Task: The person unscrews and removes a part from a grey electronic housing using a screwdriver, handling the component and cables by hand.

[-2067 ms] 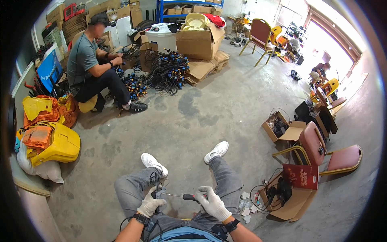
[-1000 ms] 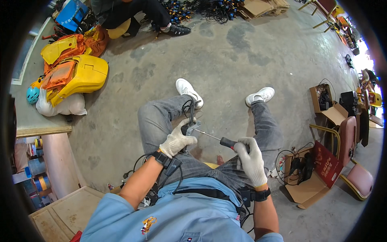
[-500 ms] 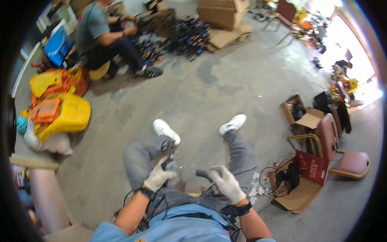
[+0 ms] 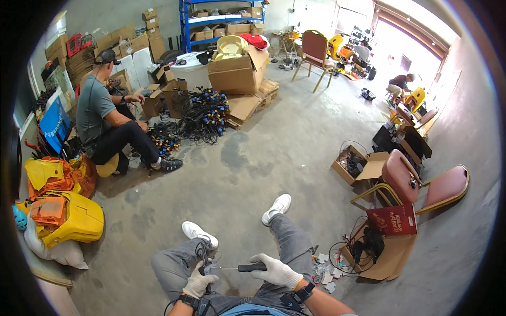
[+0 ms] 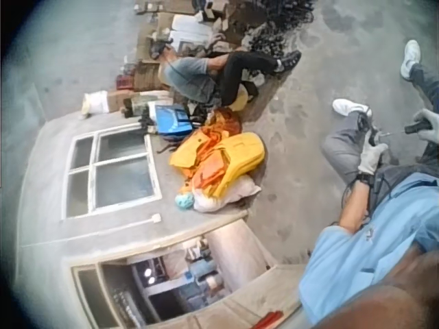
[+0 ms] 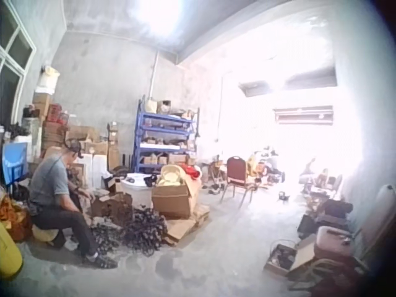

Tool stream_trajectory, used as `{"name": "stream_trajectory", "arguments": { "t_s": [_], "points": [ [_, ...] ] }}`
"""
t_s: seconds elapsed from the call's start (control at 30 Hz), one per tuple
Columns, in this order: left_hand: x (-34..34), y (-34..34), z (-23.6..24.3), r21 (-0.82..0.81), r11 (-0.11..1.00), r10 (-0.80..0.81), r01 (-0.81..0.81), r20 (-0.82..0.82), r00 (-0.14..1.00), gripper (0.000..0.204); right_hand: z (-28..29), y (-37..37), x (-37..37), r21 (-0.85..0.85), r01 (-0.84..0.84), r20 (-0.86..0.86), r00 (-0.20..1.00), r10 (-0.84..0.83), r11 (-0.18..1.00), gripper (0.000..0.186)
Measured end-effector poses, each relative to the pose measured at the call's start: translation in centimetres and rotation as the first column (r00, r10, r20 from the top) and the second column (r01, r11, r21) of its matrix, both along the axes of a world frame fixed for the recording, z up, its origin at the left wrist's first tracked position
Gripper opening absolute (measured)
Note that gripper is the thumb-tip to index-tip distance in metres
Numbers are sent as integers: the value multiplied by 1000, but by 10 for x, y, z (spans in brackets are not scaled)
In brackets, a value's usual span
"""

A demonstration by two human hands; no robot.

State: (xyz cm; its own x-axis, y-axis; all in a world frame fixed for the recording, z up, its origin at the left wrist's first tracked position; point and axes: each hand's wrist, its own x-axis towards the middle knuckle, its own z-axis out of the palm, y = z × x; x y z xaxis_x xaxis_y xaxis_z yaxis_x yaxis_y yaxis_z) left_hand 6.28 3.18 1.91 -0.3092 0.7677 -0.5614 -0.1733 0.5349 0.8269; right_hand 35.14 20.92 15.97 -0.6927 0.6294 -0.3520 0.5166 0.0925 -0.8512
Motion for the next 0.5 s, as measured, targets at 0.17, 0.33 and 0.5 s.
{"name": "stream_trajectory", "arguments": {
  "t_s": [0.17, 0.33, 0.5],
  "points": [
    [6, -6, -7, 83, 996, 20, -20, 0, 1000, 81, 12, 0, -8, 30, -16, 64, 998, 14, 999, 45],
    [7, 13, 5, -11, 996, -89, 88, -100, 991, 85, 19, 4, -3, -282, 168, 157, 979, -128, 944, 42],
    [6, 6, 4, -8, 992, -124, 123, -44, 991, 87, 13, 4, -5, -130, 16, 169, 986, 6, 991, 47]
  ]
}}
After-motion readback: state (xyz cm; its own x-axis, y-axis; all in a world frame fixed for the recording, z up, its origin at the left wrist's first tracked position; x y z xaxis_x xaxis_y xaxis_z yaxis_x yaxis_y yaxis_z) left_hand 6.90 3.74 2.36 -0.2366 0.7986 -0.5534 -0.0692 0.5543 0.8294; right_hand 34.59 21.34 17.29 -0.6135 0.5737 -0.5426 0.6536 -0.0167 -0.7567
